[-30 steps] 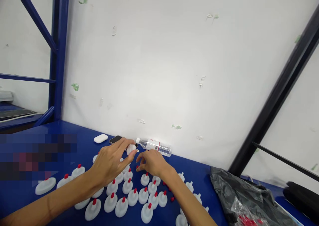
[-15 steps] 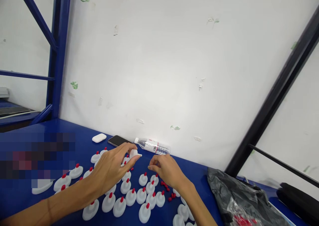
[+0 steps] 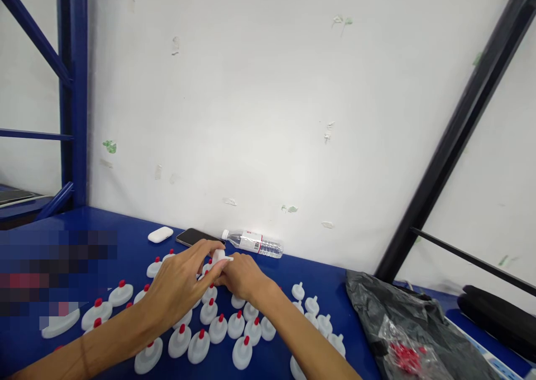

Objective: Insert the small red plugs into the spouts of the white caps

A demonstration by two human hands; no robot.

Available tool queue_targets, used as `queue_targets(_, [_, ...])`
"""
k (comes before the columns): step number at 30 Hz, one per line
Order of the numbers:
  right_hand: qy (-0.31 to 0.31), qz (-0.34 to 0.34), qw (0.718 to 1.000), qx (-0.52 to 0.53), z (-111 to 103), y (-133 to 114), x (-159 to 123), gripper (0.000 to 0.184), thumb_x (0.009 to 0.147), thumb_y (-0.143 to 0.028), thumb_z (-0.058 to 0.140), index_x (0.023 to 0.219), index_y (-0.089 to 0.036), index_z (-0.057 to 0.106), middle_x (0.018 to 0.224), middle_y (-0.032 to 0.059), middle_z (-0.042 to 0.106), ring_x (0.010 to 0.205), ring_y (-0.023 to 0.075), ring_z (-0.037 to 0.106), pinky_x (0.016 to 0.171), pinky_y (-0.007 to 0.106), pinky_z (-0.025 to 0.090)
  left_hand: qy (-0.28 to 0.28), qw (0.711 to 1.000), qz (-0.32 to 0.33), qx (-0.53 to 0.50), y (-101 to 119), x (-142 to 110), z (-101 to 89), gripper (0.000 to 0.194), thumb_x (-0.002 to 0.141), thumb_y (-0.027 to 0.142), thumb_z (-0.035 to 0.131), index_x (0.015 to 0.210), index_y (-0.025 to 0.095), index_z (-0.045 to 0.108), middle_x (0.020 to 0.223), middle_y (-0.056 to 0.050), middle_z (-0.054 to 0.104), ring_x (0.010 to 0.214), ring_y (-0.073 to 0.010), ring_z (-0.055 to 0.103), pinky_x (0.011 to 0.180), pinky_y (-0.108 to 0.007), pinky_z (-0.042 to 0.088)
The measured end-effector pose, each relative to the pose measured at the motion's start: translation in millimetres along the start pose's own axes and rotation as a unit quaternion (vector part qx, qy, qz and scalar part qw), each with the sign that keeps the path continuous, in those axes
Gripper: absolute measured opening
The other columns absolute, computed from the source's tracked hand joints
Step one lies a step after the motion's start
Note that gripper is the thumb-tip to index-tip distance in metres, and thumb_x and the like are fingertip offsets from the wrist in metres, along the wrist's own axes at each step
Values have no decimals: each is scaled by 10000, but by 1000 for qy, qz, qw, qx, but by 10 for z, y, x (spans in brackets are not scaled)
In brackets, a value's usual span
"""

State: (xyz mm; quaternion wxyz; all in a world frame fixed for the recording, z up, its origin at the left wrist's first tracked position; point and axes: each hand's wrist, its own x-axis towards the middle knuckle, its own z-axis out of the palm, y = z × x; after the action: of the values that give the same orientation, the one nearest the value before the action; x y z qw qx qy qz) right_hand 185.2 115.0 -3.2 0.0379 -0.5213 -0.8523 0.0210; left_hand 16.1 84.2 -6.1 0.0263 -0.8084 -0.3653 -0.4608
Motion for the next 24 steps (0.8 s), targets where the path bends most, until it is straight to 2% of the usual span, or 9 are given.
queue_targets(5, [2, -2, 1000, 25, -56, 20, -50, 144, 983, -248, 692, 871, -158, 674, 872, -9, 697, 837, 176, 691, 829, 385, 578, -2, 1000, 11, 7, 4, 1, 14, 205, 1083, 380, 434, 1150, 258, 586, 1034, -8, 732, 828, -256, 745, 613, -358, 522])
queue_targets(10, [93, 8, 980, 176, -225, 248, -291, 125, 886, -50, 669, 852, -171, 673, 786, -11, 703, 809, 185, 702, 794, 341, 548, 6, 1000, 28, -7, -25, -10, 47, 237, 1088, 418, 426, 1203, 259, 559, 1097, -42, 708, 936, -280, 737, 686, -387, 581])
queue_targets(12, [131, 29, 957, 259, -261, 351, -430, 96, 876, -86, 677, 887, -180, 691, 792, 7, 733, 772, 188, 725, 748, 309, 547, 4, 999, 46, -25, -42, -26, 90, 244, 1092, 413, 412, 1228, 264, 550, 1125, -49, 685, 937, -267, 734, 696, -375, 594])
queue_targets(14, [166, 50, 923, 344, -261, 428, -570, 73, 911, -227, 695, 965, -180, 711, 845, 33, 762, 771, 193, 751, 742, 299, 564, -1, 997, 66, -46, -63, -55, 165, 265, 1097, 400, 390, 1267, 262, 540, 1151, -56, 657, 813, -221, 730, 667, -348, 598])
queue_targets(16, [195, 64, 885, 417, -232, 460, -687, 247, 920, -397, 709, 1017, -171, 725, 894, 58, 777, 819, 208, 769, 791, 315, 580, 0, 995, 80, -64, -89, -97, 262, 305, 1102, 397, 373, 1320, 253, 529, 1174, -68, 629, 655, -163, 688, 608, -317, 592])
queue_targets(18, [207, 63, 852, 477, -190, 436, -766, 372, 889, -518, 730, 1011, -167, 745, 918, 70, 785, 853, 219, 772, 829, 334, 586, 14, 994, 85, -74, -117, -142, 351, 333, 1107, 402, 364, 1351, 256, 537, 1202, -76, 608, 607, -132, 663, 564, -283, 585])
queue_targets(20, [201, 51, 826, 525, -152, 366, -805, 424, 836, -569, 776, 983, -172, 767, 910, 64, 788, 834, 217, 768, 823, 342, 590, 13, 993, 92, -78, -145, -175, 398, 327, 1107, 390, 370, 1336, 275, 573, 1218, -70, 617, 677, -145, 697, 589, -265, 605])
queue_targets(24, [191, 32, 787, 586, -117, 203, -820, 432, 762, -564, 853, 954, -182, 797, 847, 39, 778, 767, 188, 746, 790, 330, 583, -17, 988, 137, -65, -176, -195, 360, 320, 1086, 313, 385, 1304, 302, 619, 1237, -54, 686, 1057, -245, 729, 832, -320, 648])
